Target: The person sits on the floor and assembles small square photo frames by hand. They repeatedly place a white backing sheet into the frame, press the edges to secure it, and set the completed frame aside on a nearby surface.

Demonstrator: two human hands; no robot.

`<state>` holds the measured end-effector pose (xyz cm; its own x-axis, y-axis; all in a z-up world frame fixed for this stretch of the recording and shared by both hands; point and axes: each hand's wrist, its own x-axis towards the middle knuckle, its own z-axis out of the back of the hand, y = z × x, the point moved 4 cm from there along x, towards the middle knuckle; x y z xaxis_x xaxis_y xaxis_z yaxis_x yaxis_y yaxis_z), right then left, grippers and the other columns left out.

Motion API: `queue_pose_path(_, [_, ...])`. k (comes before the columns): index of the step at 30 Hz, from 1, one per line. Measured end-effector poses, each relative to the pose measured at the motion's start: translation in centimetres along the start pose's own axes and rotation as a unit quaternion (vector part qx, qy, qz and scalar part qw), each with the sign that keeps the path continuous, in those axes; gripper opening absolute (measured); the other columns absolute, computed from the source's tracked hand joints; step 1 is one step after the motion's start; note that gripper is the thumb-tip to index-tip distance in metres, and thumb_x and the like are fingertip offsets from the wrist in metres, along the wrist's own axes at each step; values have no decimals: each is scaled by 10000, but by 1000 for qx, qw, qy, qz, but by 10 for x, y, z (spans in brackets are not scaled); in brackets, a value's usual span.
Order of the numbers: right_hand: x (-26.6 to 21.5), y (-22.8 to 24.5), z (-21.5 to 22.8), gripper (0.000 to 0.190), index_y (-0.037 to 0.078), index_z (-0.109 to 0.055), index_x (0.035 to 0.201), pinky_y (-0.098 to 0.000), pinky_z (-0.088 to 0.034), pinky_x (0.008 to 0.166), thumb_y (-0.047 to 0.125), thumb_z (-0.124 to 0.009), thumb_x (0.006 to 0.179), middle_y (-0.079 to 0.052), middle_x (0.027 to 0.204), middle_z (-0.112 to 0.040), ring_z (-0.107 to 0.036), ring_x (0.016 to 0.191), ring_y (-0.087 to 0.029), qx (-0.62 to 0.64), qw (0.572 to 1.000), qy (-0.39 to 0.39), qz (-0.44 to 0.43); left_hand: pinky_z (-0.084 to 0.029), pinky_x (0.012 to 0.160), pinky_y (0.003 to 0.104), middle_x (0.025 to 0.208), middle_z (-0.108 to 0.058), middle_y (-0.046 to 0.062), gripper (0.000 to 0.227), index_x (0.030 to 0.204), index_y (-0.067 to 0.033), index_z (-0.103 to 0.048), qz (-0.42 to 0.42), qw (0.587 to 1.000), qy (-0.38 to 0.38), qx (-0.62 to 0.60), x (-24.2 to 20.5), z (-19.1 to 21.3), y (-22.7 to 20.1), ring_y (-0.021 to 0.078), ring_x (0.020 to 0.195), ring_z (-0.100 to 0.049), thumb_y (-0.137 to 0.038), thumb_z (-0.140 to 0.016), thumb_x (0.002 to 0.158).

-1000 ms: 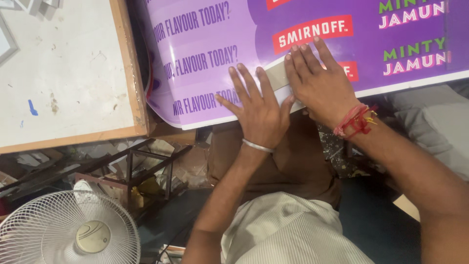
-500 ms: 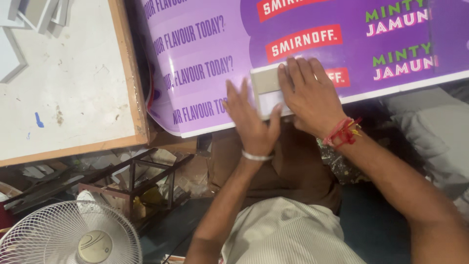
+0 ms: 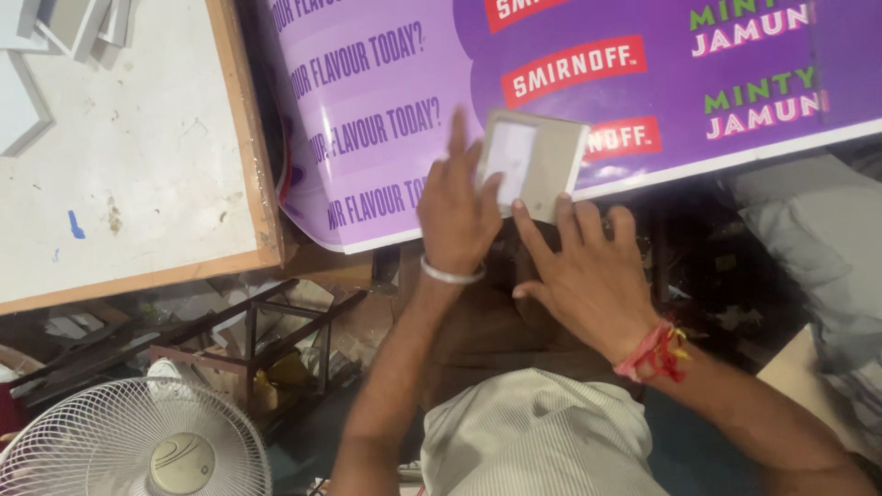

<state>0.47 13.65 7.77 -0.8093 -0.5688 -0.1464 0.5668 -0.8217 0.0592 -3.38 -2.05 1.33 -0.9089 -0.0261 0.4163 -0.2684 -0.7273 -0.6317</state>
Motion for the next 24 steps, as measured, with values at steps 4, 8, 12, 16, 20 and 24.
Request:
queue_pose_path(4, [17, -23, -5, 902, 119, -427, 1601, -520, -393, 1000, 494, -765, 853, -42, 1220, -648, -559, 1160, -248, 28, 997, 6, 72, -508, 578, 310, 834, -650, 70, 866, 1611, -245, -332, 50, 977, 173, 112, 38, -39, 17, 192, 694, -586, -110, -764, 873])
queue_pose_path(8, [35, -54, -13, 994, 8, -426, 1593, -580, -365, 1083, 429, -832, 789, -100, 1319, -621, -526, 1308, -279, -16, 998, 0, 66, -413, 734, 350, 797, -601, -24, 1000, 1664, -350, -190, -171, 962, 69, 201, 57, -45, 12, 167, 792, -545, 37, -713, 905])
queue_pose_path(12, [62, -66, -19, 1193, 17, -487, 1466, -676, -169, 1170, 681, -793, 524, -135, 1523, -535, -378, 1512, -306, -184, 978, -43, 89, -421, 818, 410, 974, -714, 30, 909, 1673, -221, -151, -208, 958, 115, 159, 55, -51, -2, 221, 886, -581, 6, -677, 968])
queue_pose_path(16, [78, -64, -35, 1123, -6, -470, 1466, -687, -41, 1195, 645, -827, 623, -177, 1559, -466, -303, 1536, -348, -187, 975, 74, 91, -299, 1195, 699, 1286, -671, 238, 877, 1585, 85, -169, -186, 956, 172, 148, 35, -48, -19, 390, 1358, -525, -98, -608, 848])
queue_pose_path(20, [77, -63, -36, 1062, 30, -452, 1507, -664, -16, 1188, 542, -838, 661, -222, 1571, -440, -376, 1474, -351, -188, 975, 74, 87, -34, 1160, 854, 1564, -458, 261, 777, 1550, 121, -220, -97, 964, 180, 168, 14, -43, -25, 462, 1570, -186, -152, -575, 915])
queue_pose_path(24, [72, -62, -32, 952, 52, -460, 1511, -712, -28, 1150, 403, -809, 698, -246, 1542, -458, -425, 1443, -383, -150, 985, 51, 67, 25, 1056, 910, 1614, -312, 311, 751, 1512, 80, -311, -21, 981, 116, 156, 8, -39, -35, 573, 1524, -72, -249, -622, 912])
